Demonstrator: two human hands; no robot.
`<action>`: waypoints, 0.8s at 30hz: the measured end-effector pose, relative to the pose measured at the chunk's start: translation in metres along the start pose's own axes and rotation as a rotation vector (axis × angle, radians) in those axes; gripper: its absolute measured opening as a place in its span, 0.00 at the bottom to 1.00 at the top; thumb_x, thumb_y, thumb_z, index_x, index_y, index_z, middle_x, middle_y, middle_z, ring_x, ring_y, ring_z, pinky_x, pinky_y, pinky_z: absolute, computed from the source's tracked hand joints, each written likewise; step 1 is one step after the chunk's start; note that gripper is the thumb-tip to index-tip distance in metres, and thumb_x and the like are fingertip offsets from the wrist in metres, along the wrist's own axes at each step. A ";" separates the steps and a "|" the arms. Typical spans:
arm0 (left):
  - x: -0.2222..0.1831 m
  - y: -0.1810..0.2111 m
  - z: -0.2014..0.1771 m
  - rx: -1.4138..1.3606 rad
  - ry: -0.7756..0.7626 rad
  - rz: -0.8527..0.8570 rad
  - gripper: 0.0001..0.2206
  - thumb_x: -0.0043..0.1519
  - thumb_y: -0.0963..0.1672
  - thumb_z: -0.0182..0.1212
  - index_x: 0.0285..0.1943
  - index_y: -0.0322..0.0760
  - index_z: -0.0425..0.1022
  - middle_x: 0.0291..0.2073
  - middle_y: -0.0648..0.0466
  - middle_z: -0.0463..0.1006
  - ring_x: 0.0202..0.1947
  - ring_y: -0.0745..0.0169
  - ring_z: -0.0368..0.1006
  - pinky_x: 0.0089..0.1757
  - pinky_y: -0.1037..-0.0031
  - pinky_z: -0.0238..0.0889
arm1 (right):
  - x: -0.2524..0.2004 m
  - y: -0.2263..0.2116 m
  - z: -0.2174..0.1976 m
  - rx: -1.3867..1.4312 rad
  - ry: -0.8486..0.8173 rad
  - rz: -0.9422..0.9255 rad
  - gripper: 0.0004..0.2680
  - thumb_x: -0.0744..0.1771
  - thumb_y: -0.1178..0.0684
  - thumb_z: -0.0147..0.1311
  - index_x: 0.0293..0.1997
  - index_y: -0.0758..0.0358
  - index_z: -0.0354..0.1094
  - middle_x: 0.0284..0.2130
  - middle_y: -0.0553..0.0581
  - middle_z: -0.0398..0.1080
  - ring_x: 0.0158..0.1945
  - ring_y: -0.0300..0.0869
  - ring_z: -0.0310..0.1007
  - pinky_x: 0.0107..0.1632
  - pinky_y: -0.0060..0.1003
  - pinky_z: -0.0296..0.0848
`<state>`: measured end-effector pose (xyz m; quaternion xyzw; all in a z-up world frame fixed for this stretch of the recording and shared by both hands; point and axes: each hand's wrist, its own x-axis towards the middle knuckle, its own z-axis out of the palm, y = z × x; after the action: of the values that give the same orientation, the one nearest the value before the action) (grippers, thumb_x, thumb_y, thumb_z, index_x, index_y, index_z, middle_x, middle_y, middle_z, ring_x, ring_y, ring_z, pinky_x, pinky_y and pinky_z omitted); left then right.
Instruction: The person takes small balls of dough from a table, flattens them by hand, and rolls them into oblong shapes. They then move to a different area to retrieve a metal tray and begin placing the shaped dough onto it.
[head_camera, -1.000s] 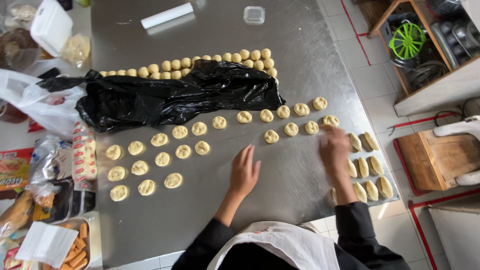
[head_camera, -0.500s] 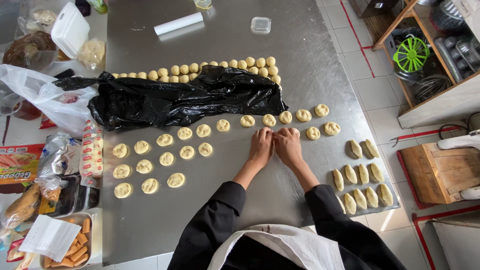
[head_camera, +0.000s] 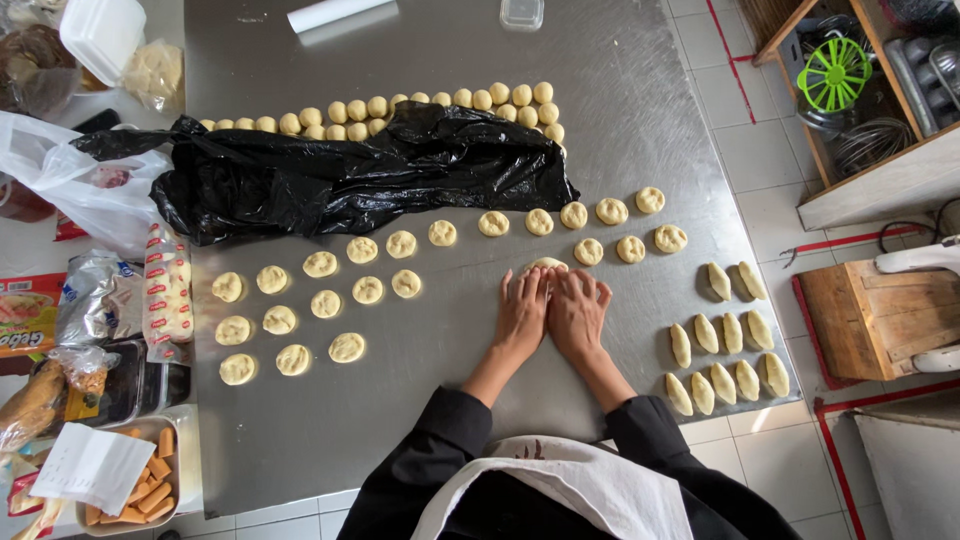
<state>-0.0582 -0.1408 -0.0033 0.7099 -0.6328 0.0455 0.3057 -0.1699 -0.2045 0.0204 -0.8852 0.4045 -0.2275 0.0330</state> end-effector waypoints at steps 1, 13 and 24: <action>0.002 -0.001 -0.004 -0.085 0.009 -0.030 0.21 0.64 0.43 0.56 0.67 0.30 0.65 0.60 0.43 0.68 0.63 0.44 0.64 0.66 0.46 0.50 | 0.000 0.001 0.002 0.031 -0.011 0.041 0.12 0.66 0.55 0.53 0.55 0.56 0.71 0.55 0.51 0.70 0.64 0.48 0.64 0.63 0.52 0.58; -0.018 0.005 0.008 -0.007 0.035 0.031 0.22 0.65 0.41 0.52 0.68 0.22 0.65 0.62 0.37 0.70 0.66 0.41 0.65 0.68 0.48 0.49 | -0.023 0.003 0.004 0.156 0.018 -0.172 0.19 0.63 0.60 0.51 0.62 0.69 0.66 0.57 0.64 0.68 0.63 0.57 0.65 0.71 0.52 0.58; -0.006 0.008 -0.011 -0.097 0.097 -0.051 0.23 0.64 0.42 0.52 0.67 0.20 0.63 0.62 0.34 0.66 0.66 0.35 0.61 0.66 0.45 0.46 | -0.016 -0.008 -0.011 0.161 0.042 -0.064 0.16 0.65 0.58 0.52 0.61 0.66 0.68 0.56 0.62 0.68 0.62 0.52 0.66 0.70 0.54 0.54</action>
<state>-0.0630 -0.1298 0.0061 0.7069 -0.6006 0.0414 0.3712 -0.1782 -0.1864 0.0263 -0.8872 0.3571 -0.2786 0.0884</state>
